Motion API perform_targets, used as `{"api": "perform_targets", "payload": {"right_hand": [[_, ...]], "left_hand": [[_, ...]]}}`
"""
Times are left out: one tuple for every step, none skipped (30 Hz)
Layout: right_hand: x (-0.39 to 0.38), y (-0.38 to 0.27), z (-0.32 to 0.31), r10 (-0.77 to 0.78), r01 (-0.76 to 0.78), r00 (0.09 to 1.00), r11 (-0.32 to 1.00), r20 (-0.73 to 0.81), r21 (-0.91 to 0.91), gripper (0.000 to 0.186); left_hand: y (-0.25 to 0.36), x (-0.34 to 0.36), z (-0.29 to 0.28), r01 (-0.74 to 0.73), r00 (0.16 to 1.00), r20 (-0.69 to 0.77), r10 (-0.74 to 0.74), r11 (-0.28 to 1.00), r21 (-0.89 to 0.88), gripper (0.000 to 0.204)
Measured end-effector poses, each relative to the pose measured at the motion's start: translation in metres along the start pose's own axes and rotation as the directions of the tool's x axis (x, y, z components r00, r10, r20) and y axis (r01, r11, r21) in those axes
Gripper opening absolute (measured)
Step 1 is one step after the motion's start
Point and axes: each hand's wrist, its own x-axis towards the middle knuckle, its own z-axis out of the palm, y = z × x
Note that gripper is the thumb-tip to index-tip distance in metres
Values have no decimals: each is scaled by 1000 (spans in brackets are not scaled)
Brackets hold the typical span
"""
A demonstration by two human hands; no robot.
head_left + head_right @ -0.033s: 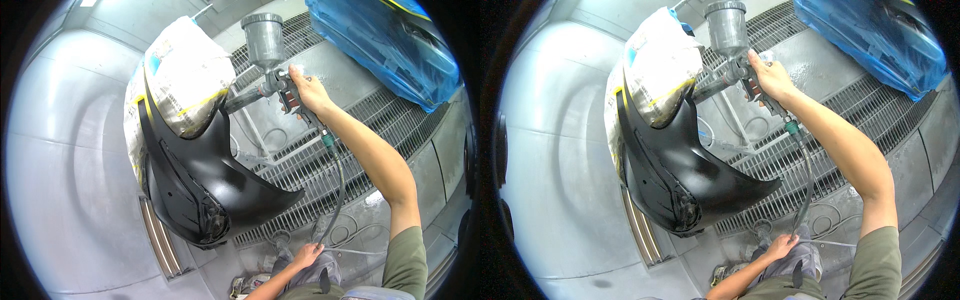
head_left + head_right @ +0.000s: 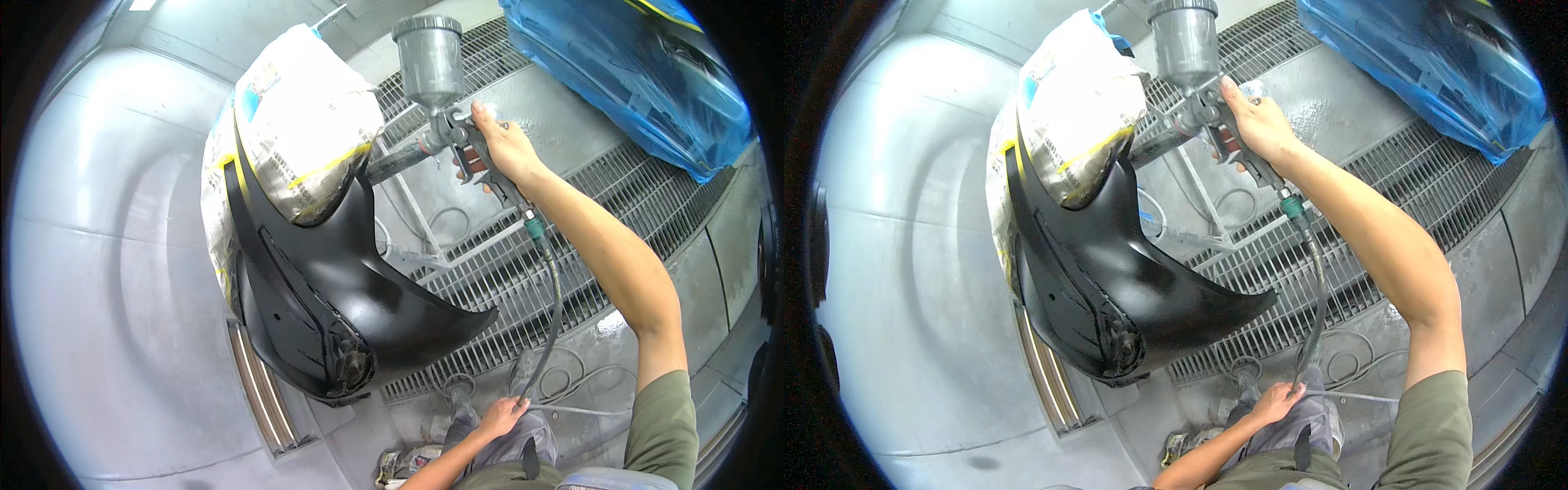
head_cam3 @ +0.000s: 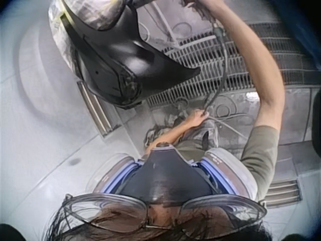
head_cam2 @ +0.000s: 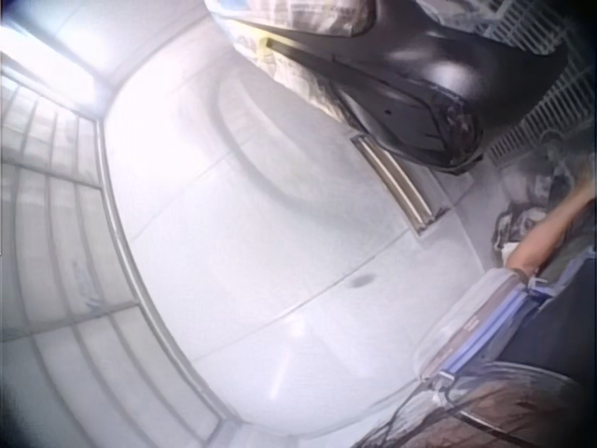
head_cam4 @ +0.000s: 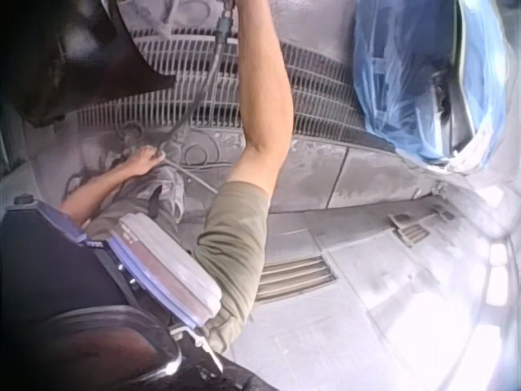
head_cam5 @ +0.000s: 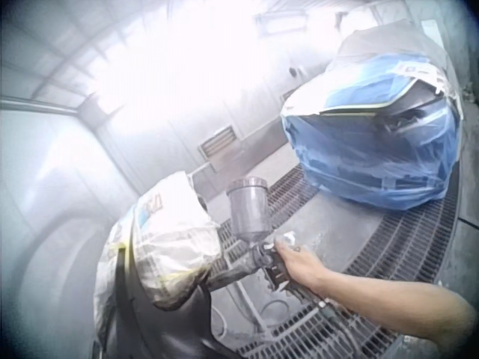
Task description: The person removes a respirator mask, then uses a spray gun to apply paint to a black car bumper and a blue car hood in a paint booth. They move between the two parts, applying multiple coats, and finally walk to a mixing station to refill the spray gun.
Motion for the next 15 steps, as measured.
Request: {"api": "perform_targets", "payload": {"right_hand": [[4,3,1,-9,8,1000,998,18,64,74],[6,6,3,-35,27,998,990,58,142,75],[9,10,6,-76,50,991,973,111,225,77],[11,15,10,-21,1,996,977,88,214,77],[11,21,14,9,-27,996,978,87,209,77],[11,26,16,19,-38,995,979,96,202,76],[2,36,16,23,-45,995,975,100,219,75],[-4,44,15,151,-159,987,977,61,145,75],[-14,51,9,135,-151,985,975,103,164,74],[-27,59,7,221,-237,969,957,110,164,74],[-33,63,8,148,-172,978,971,147,165,73],[-39,66,10,130,-155,978,976,160,156,72],[-47,68,11,163,-181,977,975,139,131,72],[-53,70,13,110,-137,979,978,174,156,70],[-59,72,19,106,-135,978,978,177,158,69]], "left_hand": [[-2,2,1,-21,1000,-19,21,1000,1,53],[-4,3,3,-41,998,-37,41,999,4,54],[-8,5,5,-10,999,-42,11,1000,30,54],[-13,6,7,19,999,-46,-16,998,57,54],[-18,5,9,47,998,-49,-44,995,84,54],[-25,4,10,56,998,-44,-52,994,94,54],[-32,1,12,63,997,-39,-59,993,104,54],[-40,0,12,69,997,-36,-65,991,113,54],[-46,-5,15,148,986,-97,-135,980,135,45],[-53,-9,17,115,992,-66,-107,986,123,41],[-58,-11,18,81,996,-39,-77,991,109,39],[-63,-12,20,48,999,-14,-47,994,93,36],[-66,-11,22,9,997,-78,-2,996,85,32],[-69,-10,23,0,997,-80,9,994,113,32],[-70,-7,24,-11,997,-78,22,990,137,32]]}}
